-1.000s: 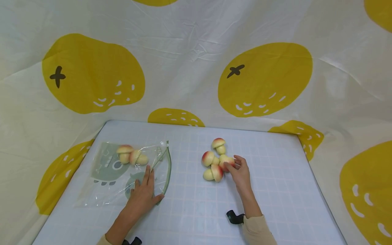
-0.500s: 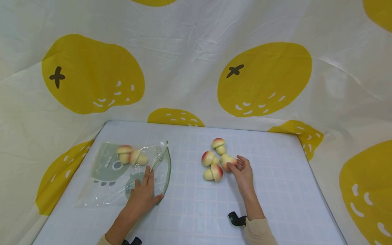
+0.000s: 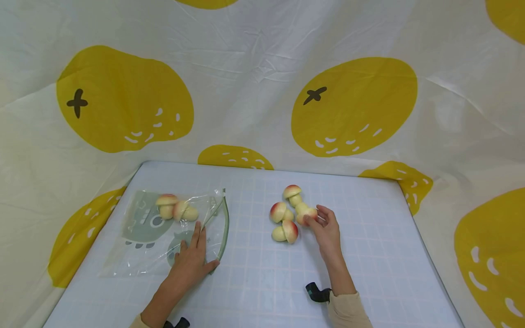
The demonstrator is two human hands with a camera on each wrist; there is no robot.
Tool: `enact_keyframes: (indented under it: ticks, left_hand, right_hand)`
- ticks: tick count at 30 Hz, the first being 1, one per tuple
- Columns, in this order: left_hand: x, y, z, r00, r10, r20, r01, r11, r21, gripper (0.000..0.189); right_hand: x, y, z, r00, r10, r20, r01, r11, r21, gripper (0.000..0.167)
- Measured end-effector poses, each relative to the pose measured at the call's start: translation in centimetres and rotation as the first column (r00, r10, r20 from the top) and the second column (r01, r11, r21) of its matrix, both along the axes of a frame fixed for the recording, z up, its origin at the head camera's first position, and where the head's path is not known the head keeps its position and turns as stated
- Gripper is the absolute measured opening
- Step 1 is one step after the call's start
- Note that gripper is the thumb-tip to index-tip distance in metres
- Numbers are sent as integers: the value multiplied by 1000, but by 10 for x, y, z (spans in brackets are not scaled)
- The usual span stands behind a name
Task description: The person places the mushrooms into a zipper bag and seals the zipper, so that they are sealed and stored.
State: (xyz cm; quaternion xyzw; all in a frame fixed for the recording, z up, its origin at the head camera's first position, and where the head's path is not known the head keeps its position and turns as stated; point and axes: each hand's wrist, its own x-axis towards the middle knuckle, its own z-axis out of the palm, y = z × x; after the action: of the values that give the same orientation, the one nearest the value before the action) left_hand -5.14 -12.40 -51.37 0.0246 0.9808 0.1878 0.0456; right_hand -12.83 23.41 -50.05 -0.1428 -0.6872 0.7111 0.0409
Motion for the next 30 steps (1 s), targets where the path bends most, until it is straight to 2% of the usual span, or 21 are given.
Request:
enact_keyframes:
  ticks: [17,23,30]
  left_hand:
    - [1,1,-1,1000,1,-21,-1,1000,1,107]
    - [1,0,-1,999,-1,-39,1,1000,-2,106]
    - [1,-1,-2,999,-3,-37,4,1000,3,105]
  right_hand:
    - [9,-17,27,995,56,-81,-56,998,4,56]
    - [13,-32,34,987,122,-100,-120,992,27,55]
    - [15,-49,34,970,192,-151,-192,981,15,55]
